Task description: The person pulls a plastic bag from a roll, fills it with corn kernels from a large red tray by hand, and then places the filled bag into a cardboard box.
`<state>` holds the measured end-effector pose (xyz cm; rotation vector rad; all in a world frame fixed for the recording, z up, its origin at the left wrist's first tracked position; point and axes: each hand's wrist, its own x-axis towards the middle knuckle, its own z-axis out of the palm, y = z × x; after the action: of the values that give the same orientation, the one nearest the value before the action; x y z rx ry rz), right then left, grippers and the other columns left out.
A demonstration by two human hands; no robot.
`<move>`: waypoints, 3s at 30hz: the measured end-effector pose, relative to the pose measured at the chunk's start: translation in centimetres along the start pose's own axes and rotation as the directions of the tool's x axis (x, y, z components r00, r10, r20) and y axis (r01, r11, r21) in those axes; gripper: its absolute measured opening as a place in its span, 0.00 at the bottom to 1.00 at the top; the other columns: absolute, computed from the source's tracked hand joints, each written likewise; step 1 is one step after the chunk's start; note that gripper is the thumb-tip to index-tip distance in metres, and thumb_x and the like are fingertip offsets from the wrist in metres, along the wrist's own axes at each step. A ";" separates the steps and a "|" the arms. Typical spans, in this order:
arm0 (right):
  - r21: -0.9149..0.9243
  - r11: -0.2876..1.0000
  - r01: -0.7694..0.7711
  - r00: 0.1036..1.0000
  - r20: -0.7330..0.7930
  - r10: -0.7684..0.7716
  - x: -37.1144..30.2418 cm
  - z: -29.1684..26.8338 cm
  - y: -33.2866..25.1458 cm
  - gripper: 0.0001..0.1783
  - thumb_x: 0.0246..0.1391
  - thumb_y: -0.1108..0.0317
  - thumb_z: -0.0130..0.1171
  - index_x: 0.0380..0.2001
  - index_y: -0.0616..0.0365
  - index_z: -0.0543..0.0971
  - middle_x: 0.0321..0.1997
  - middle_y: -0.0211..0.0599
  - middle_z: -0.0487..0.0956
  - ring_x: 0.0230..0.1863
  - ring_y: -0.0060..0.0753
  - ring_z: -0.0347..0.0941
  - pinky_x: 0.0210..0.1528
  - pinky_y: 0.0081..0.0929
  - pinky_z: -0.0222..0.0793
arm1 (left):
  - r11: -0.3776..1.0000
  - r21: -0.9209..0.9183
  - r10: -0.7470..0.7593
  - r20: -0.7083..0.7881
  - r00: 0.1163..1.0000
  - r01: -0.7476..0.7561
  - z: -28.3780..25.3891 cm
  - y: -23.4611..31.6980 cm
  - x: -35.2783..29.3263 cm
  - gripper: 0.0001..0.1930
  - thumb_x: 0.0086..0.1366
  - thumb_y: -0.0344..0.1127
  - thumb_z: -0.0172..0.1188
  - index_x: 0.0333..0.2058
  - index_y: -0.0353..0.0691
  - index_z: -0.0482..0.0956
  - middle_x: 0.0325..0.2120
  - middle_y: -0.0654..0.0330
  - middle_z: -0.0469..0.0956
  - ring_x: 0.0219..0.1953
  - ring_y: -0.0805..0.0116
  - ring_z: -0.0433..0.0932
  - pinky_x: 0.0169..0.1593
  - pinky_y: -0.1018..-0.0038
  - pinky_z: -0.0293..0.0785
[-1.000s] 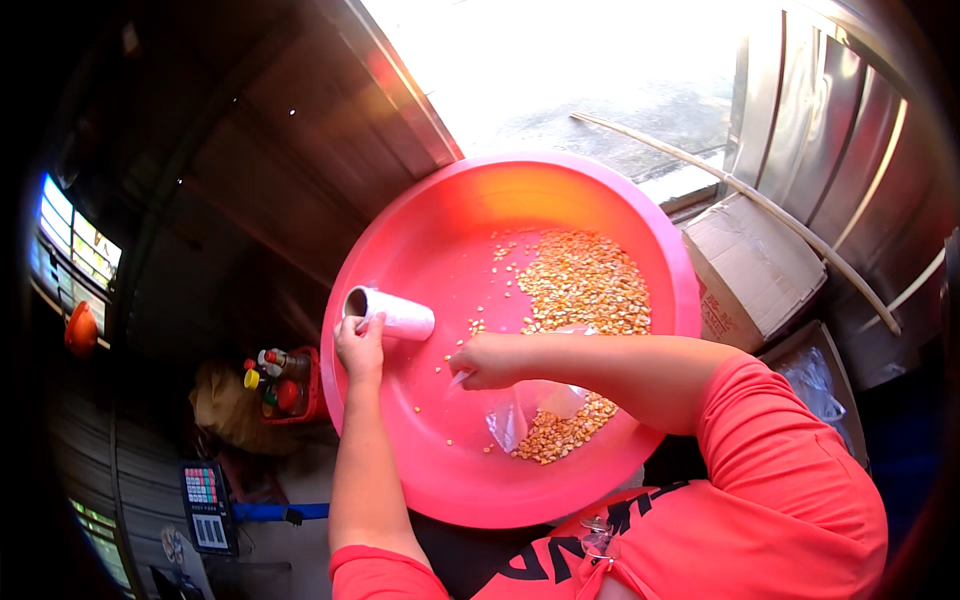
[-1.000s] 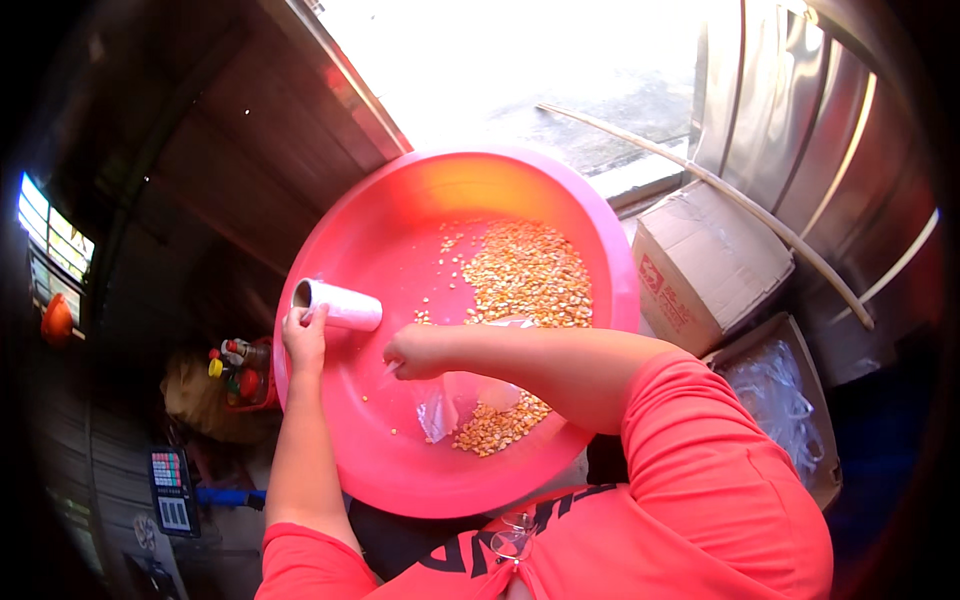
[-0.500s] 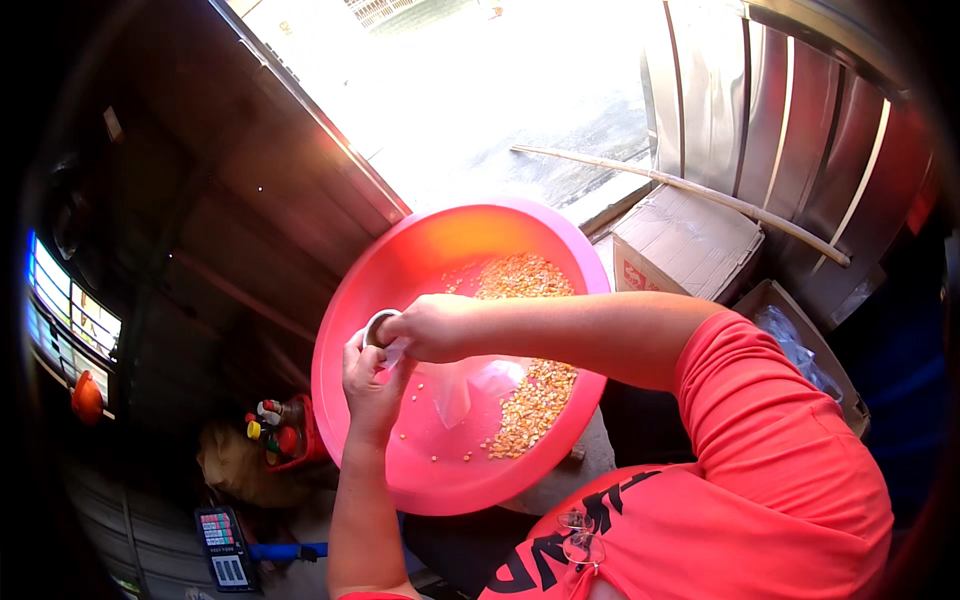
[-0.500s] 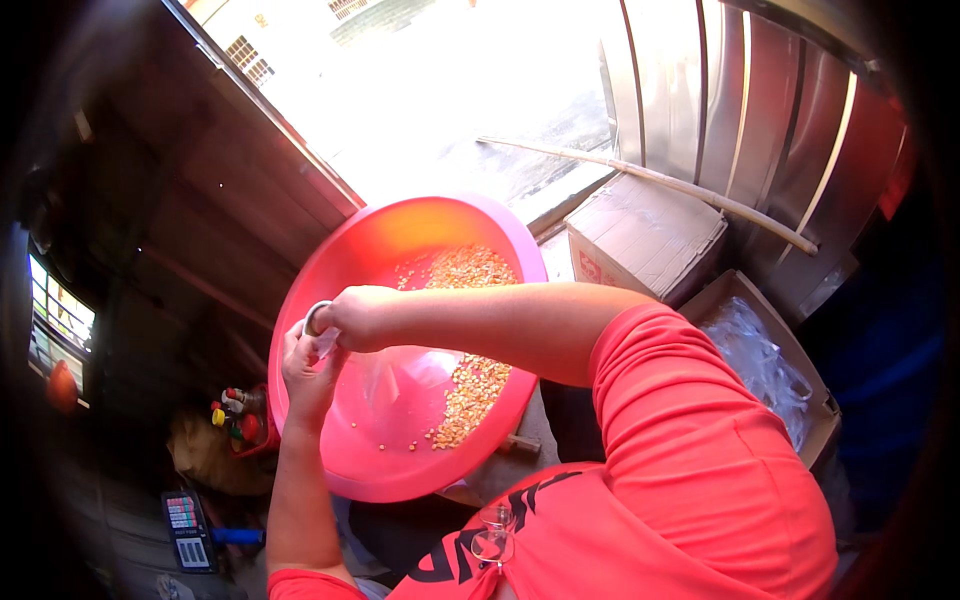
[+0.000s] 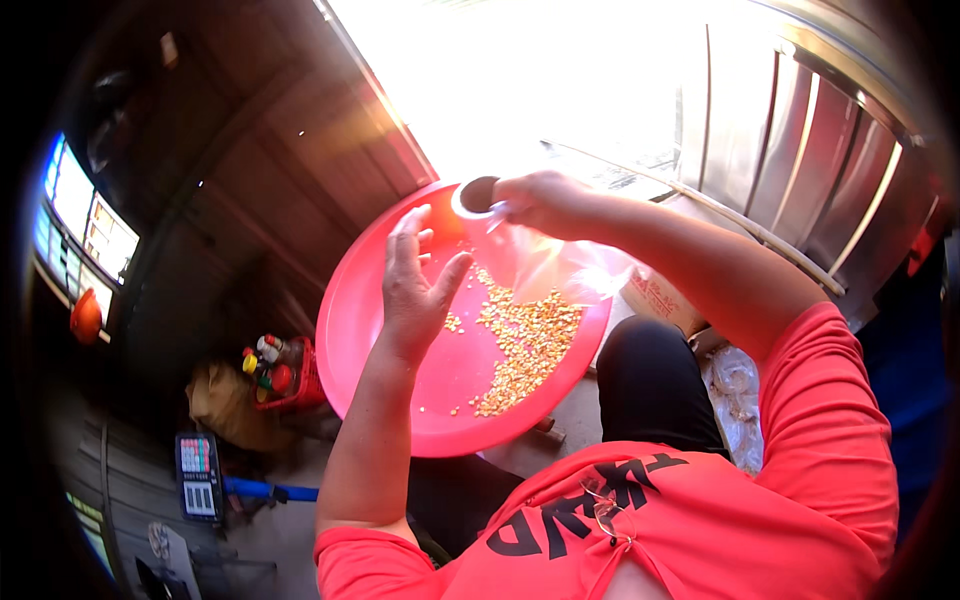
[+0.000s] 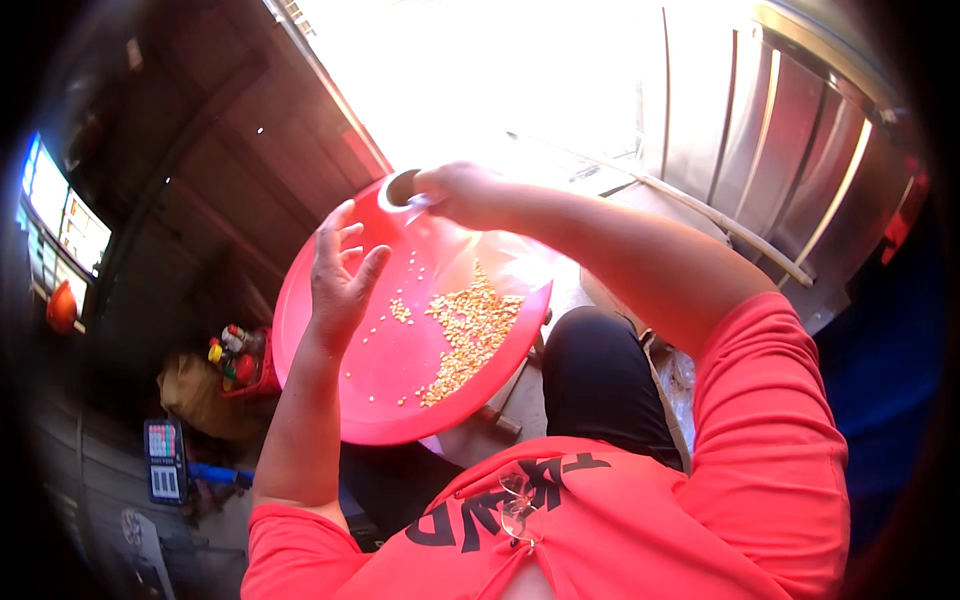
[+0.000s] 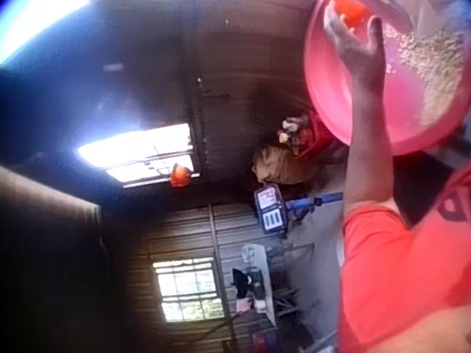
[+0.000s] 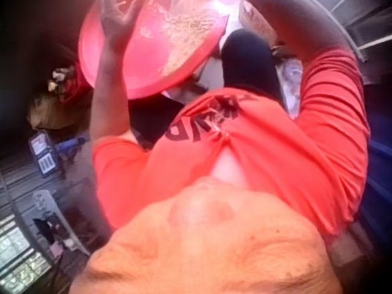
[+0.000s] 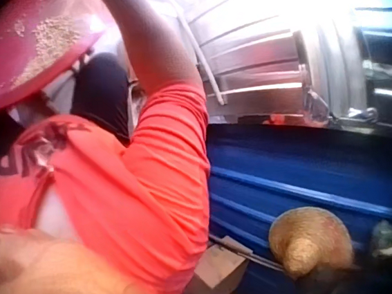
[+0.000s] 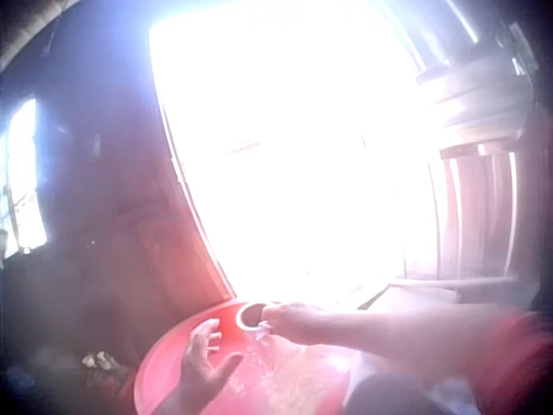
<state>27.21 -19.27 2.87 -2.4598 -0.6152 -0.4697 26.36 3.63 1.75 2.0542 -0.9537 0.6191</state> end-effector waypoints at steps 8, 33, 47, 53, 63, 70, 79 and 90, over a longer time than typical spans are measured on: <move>0.202 0.961 -0.191 0.974 -0.082 0.211 -1.6 -3.9 4.4 0.11 0.54 0.66 0.57 0.39 0.59 0.76 0.27 0.33 0.77 0.30 0.23 0.73 0.36 0.24 0.68 | 0.974 0.226 -0.121 0.622 0.773 -0.030 -3.3 -0.2 -11.7 0.30 0.52 0.54 0.62 0.47 0.38 0.71 0.41 0.49 0.74 0.45 0.51 0.72 0.49 0.61 0.68; -0.121 0.545 -0.830 0.555 -0.279 0.784 -24.8 -3.5 29.8 0.18 0.40 0.77 0.54 0.39 0.55 0.78 0.37 0.48 0.79 0.41 0.45 0.76 0.44 0.33 0.69 | 0.906 0.404 -0.090 0.482 0.871 -0.130 -0.4 -0.3 -18.2 0.12 0.44 0.32 0.61 0.31 0.42 0.75 0.26 0.59 0.76 0.30 0.58 0.74 0.36 0.65 0.68; 0.158 0.744 -0.649 0.674 -0.333 0.659 -23.5 -6.3 27.3 0.17 0.46 0.76 0.53 0.43 0.58 0.74 0.31 0.37 0.78 0.32 0.27 0.75 0.35 0.26 0.70 | 0.890 0.427 -0.089 0.507 0.858 -0.160 -2.0 -1.5 -18.0 0.13 0.41 0.31 0.63 0.30 0.45 0.75 0.32 0.63 0.75 0.40 0.62 0.73 0.48 0.63 0.64; 0.404 0.737 -0.542 0.762 -0.132 0.633 -19.5 -6.4 22.2 0.07 0.51 0.74 0.53 0.35 0.61 0.76 0.24 0.31 0.76 0.26 0.21 0.71 0.31 0.22 0.67 | 0.838 0.535 -0.181 0.466 0.866 -0.112 -3.7 -2.3 -19.0 0.16 0.41 0.35 0.66 0.33 0.48 0.77 0.40 0.62 0.73 0.51 0.60 0.68 0.58 0.56 0.56; 0.594 0.633 -0.497 0.824 0.094 0.559 -13.9 -5.9 13.4 0.08 0.57 0.66 0.54 0.36 0.59 0.74 0.25 0.29 0.74 0.23 0.13 0.65 0.25 0.13 0.62 | 0.686 0.727 -0.299 0.270 0.915 0.010 -6.3 -5.5 -22.2 0.18 0.45 0.33 0.62 0.39 0.48 0.77 0.46 0.56 0.70 0.55 0.54 0.64 0.61 0.56 0.52; 0.772 0.502 -0.389 0.871 0.130 0.474 -9.9 -6.4 7.2 0.12 0.56 0.61 0.55 0.38 0.57 0.74 0.25 0.28 0.73 0.19 0.10 0.63 0.18 0.09 0.57 | 0.866 0.306 -0.495 0.416 0.763 0.395 -7.3 -0.9 -18.0 0.29 0.49 0.40 0.63 0.53 0.45 0.69 0.53 0.50 0.65 0.59 0.50 0.59 0.63 0.59 0.50; 0.842 0.432 -0.322 0.938 0.222 0.266 -2.3 0.1 -2.5 0.11 0.55 0.61 0.58 0.35 0.58 0.77 0.24 0.24 0.74 0.20 0.13 0.66 0.20 0.13 0.62 | 0.419 -0.704 -0.344 0.461 0.818 0.573 -0.6 2.9 -10.1 0.46 0.56 0.62 0.56 0.62 0.37 0.51 0.58 0.53 0.59 0.60 0.64 0.58 0.59 0.66 0.56; 0.787 0.502 -0.360 0.933 0.289 0.216 1.5 6.5 -6.7 0.15 0.55 0.59 0.56 0.38 0.60 0.78 0.30 0.25 0.74 0.32 0.16 0.68 0.33 0.17 0.65 | 0.935 -0.154 -0.295 0.165 0.941 0.320 3.8 -1.4 -9.6 0.55 0.49 0.52 0.67 0.63 0.36 0.38 0.58 0.41 0.53 0.60 0.48 0.58 0.58 0.59 0.60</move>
<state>26.22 -10.00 1.28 -1.5968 -0.3328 0.1636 22.10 5.20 -7.60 2.0468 -0.7120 0.2171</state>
